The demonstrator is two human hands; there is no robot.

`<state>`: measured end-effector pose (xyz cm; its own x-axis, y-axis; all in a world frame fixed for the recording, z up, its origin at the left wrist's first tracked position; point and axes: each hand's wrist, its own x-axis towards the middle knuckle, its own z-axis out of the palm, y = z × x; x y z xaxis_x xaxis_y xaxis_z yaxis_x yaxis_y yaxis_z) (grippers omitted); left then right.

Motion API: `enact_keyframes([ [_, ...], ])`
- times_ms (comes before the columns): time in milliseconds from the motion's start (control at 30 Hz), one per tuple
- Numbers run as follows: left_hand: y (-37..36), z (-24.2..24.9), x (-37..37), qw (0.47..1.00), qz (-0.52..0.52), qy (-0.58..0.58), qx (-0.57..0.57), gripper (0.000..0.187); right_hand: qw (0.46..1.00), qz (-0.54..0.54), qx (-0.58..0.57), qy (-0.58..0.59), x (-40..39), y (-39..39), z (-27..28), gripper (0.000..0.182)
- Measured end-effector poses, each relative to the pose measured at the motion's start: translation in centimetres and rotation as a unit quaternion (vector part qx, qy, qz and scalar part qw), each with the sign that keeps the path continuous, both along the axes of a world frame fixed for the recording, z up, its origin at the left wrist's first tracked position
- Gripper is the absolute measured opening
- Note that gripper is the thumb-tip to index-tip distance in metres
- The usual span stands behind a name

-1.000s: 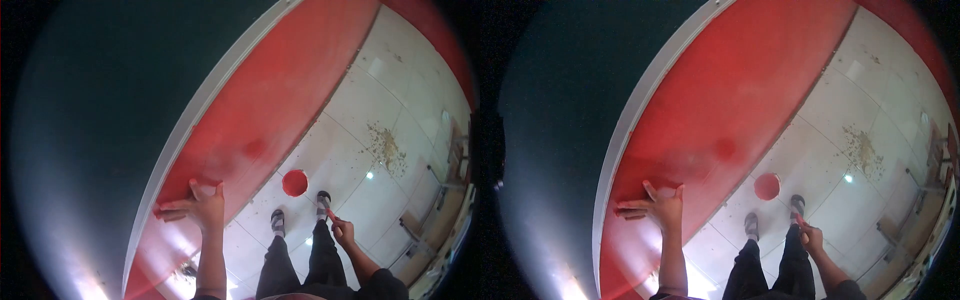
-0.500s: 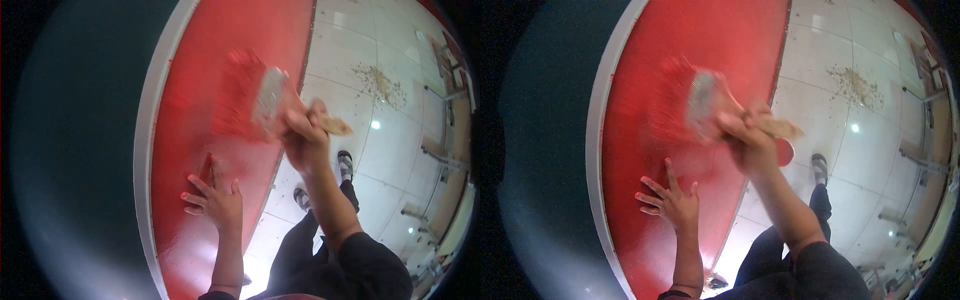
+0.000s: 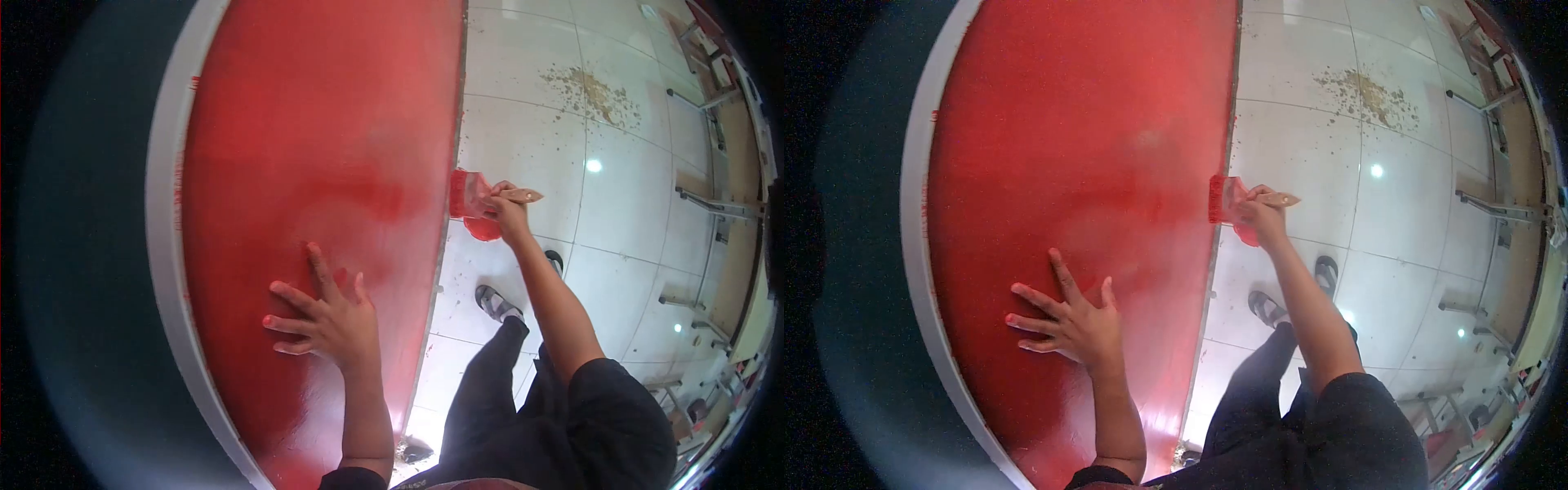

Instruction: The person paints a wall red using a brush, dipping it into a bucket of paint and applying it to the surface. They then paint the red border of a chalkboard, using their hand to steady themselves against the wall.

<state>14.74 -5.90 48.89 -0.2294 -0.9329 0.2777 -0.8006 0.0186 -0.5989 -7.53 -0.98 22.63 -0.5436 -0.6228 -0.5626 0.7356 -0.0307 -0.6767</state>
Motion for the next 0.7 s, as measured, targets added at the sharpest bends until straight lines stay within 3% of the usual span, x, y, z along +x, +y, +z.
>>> enact_keyframes([
  [67,0.2,0.8,-0.3,1.0,0.004,0.01,0.006,0.095,0.997,0.047,0.018,0.05,-1.7,2.9,-2.1,0.022],
  [133,0.8,-0.4,-0.6,1.0,0.009,0.027,0.01,0.094,0.992,0.048,0.052,0.103,-2.6,5.6,-5.2,0.017],
  [200,1.5,-2.7,-0.7,0.994,0.03,0.104,0.002,0.094,0.923,0.183,0.084,0.327,-3.5,7.2,-7.4,0.013],
  [233,1.2,-5.5,0.4,0.993,0.036,0.11,-0.005,0.094,0.907,0.192,0.083,0.364,-3.7,7.9,-8.2,0.01],
  [300,-0.2,-12.7,3.4,0.982,-0.061,-0.03,-0.174,0.088,0.916,0.195,0.049,0.348,-4.4,8.9,-10.3,0.008],
  [367,-1.0,-13.2,2.3,0.971,-0.065,0.002,-0.231,0.087,0.925,0.195,0.014,0.324,-5.4,9.6,-12.9,0.007],
  [433,-1.4,-12.7,1.1,0.948,-0.087,0.008,-0.306,0.085,0.985,0.139,-0.005,0.101,-7.1,10.0,-14.4,0.011],
  [467,-1.5,-12.8,1.0,0.939,-0.097,-0.017,-0.328,0.085,0.991,0.121,-0.013,0.061,-8.2,10.0,-15.2,0.017],
  [600,-1.4,-17.9,2.5,0.907,-0.128,-0.015,-0.401,0.083,0.97,0.213,-0.02,0.116,-13.5,9.7,-20.6,0.021],
  [700,-0.6,-23.6,2.9,0.885,-0.112,-0.027,-0.45,0.081,0.965,0.196,-0.029,0.169,-14.1,8.7,-21.8,0.023],
])
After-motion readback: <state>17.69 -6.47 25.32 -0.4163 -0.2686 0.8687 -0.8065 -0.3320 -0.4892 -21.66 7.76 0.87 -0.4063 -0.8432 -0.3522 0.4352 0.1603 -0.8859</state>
